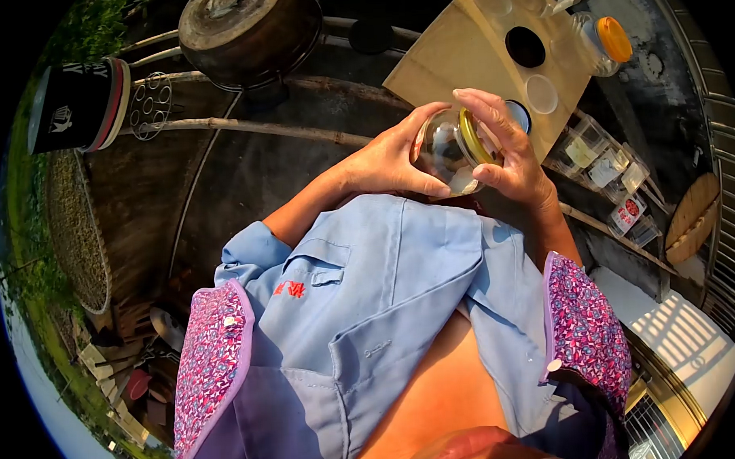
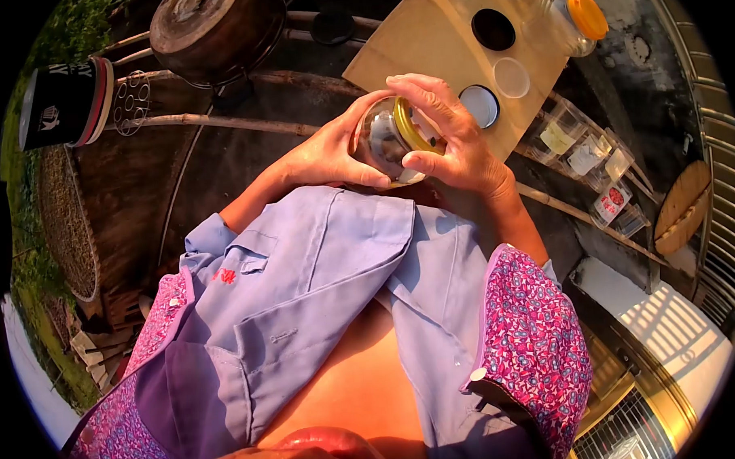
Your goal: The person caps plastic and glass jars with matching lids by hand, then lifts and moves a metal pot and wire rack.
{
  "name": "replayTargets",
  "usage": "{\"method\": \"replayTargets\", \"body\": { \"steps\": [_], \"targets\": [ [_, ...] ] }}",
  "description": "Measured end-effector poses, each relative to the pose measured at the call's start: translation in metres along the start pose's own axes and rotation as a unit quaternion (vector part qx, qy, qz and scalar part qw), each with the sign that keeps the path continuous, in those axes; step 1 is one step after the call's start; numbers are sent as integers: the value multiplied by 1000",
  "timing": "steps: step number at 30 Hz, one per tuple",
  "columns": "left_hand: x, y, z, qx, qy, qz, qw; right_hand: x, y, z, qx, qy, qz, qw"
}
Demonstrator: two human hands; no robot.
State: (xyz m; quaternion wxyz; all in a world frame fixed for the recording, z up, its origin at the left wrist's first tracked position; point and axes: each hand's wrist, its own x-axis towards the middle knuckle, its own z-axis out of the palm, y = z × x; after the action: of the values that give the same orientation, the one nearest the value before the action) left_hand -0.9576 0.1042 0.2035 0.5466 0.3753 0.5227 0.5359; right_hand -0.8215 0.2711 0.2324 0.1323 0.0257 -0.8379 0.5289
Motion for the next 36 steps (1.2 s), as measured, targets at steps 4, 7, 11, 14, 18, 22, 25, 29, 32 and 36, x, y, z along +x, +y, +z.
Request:
{"method": "replayTargets", "body": {
  "steps": [4,7,11,14,18,22,25,29,32,36],
  "targets": [
    [0,1,-1,24,1,-3,1000,-8,-6,0,-20,45,8,999],
    [2,-2,-2,23,-10,-1,1000,-10,-5,13,-49,80,17,995],
    [0,-15,-2,58,13,29,998,-8,-5,20,-46,102,38,993],
    [-1,-16,0,36,21,41,998,-6,-6,15,-37,87,46,994],
    [7,-17,0,11,27,89,996,13,-23,-11,-98,-17,71,993],
    [20,-7,0,-16,13,92,996,31,-33,-30,-181,-72,41,980],
    [35,-9,-14,67,36,147,986,47,-24,-44,-268,-52,-2,962],
    [25,-26,-34,170,109,140,969,69,11,-65,-343,-5,14,939],
    [14,-50,-47,104,203,33,973,84,45,-78,-371,36,39,927],
    [5,-74,-66,113,268,64,955,96,84,-89,-456,42,-12,889]
  ]
}}
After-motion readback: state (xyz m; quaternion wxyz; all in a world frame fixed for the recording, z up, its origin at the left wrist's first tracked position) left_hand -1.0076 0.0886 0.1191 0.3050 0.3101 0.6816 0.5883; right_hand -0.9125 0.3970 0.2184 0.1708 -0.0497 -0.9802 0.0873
